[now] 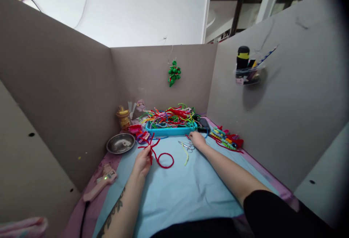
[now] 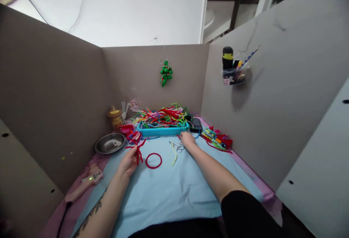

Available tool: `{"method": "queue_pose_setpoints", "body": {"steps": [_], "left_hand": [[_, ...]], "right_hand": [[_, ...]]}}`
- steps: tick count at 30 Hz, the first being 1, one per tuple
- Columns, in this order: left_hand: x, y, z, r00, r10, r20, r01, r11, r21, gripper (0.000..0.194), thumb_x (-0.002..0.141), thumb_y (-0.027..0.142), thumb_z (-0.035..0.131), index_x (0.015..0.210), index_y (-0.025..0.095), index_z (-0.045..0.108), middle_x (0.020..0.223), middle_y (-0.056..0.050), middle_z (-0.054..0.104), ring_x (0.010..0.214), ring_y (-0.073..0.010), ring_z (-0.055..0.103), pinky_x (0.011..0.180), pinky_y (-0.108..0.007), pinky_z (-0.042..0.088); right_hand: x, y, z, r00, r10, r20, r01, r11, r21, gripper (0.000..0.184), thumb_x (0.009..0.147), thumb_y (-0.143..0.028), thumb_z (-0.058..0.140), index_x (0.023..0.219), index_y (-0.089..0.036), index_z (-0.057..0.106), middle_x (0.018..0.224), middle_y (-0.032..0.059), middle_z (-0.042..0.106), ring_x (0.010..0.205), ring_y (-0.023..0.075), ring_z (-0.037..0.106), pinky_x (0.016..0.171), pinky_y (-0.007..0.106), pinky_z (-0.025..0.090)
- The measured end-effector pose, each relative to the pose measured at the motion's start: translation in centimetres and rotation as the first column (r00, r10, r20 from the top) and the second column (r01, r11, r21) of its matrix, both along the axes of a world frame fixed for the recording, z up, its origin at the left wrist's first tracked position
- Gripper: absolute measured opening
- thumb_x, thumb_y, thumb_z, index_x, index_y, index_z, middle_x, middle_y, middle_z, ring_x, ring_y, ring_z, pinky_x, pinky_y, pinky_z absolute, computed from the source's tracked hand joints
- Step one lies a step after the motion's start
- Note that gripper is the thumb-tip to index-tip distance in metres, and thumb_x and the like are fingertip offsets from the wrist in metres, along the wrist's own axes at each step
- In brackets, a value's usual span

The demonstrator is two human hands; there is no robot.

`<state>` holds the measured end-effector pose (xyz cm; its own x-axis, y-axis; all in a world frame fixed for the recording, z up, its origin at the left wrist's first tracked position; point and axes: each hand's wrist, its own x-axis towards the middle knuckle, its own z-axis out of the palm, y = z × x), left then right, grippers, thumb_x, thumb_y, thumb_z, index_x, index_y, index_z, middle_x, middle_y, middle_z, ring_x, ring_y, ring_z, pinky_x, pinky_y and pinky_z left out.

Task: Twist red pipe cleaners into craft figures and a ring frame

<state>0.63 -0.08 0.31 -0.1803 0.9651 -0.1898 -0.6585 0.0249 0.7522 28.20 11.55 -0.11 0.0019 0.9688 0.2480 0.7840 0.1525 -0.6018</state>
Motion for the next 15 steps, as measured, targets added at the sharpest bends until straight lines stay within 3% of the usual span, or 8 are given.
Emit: {"method": "queue_pose_setpoints", "body": {"steps": [4, 6, 8, 11, 15], "left_hand": [[1.1, -0.6, 0.4, 0.995, -0.082, -0.048, 0.085, 0.995, 0.049, 0.017, 0.062, 0.019, 0.074, 0.075, 0.012, 0.067, 0.074, -0.004, 0.068, 0.062, -0.0090, 0.059, 0.056, -0.017, 0.045], [1.7, -1.1, 0.6, 0.983, -0.160, -0.089, 0.167, 0.983, 0.076, 0.023, 0.060, 0.022, 0.076, 0.078, 0.011, 0.068, 0.083, -0.008, 0.070, 0.067, -0.0115, 0.060, 0.059, -0.019, 0.045], [2.1, -1.5, 0.7, 0.957, -0.255, -0.141, 0.271, 0.957, 0.104, 0.030, 0.059, 0.026, 0.077, 0.083, 0.010, 0.068, 0.086, -0.010, 0.070, 0.073, -0.0149, 0.061, 0.063, -0.022, 0.045], [2.2, -1.8, 0.6, 0.929, -0.310, -0.202, 0.334, 0.938, 0.098, 0.035, 0.058, 0.030, 0.078, 0.085, 0.008, 0.068, 0.079, -0.010, 0.070, 0.069, -0.0155, 0.061, 0.062, -0.023, 0.044], [2.0, -1.8, 0.6, 0.951, -0.223, -0.216, 0.240, 0.969, 0.055, 0.030, 0.053, 0.031, 0.080, 0.068, 0.009, 0.065, 0.059, -0.003, 0.065, 0.051, -0.0095, 0.055, 0.049, -0.019, 0.037]], "right_hand": [[-2.9, -3.4, 0.7, 0.974, 0.142, -0.178, -0.146, 0.989, -0.012, 0.014, 0.078, -0.023, 0.048, 0.078, -0.017, 0.060, 0.076, 0.0044, 0.067, 0.070, 0.0151, 0.061, 0.060, 0.025, 0.045], [-5.2, -5.9, 1.0, 0.753, 0.358, -0.552, -0.451, 0.892, -0.036, 0.013, 0.075, -0.029, 0.052, 0.077, -0.017, 0.056, 0.076, 0.0042, 0.067, 0.065, 0.0142, 0.061, 0.057, 0.025, 0.047], [-7.4, -8.2, 1.3, 0.590, 0.391, -0.706, -0.588, 0.807, -0.044, 0.015, 0.069, -0.030, 0.060, 0.075, -0.017, 0.055, 0.066, 0.0011, 0.064, 0.057, 0.0125, 0.059, 0.055, 0.024, 0.046], [-9.6, -10.3, 1.6, 0.542, 0.356, -0.761, -0.621, 0.780, -0.077, 0.019, 0.064, -0.030, 0.065, 0.071, -0.017, 0.053, 0.058, -0.0017, 0.061, 0.048, 0.0099, 0.054, 0.048, 0.022, 0.042], [-10.7, -10.7, 1.6, 0.514, 0.328, -0.792, -0.611, 0.789, -0.069, 0.023, 0.060, -0.029, 0.069, 0.070, -0.016, 0.053, 0.054, -0.0039, 0.058, 0.044, 0.0081, 0.049, 0.046, 0.021, 0.038]]}}
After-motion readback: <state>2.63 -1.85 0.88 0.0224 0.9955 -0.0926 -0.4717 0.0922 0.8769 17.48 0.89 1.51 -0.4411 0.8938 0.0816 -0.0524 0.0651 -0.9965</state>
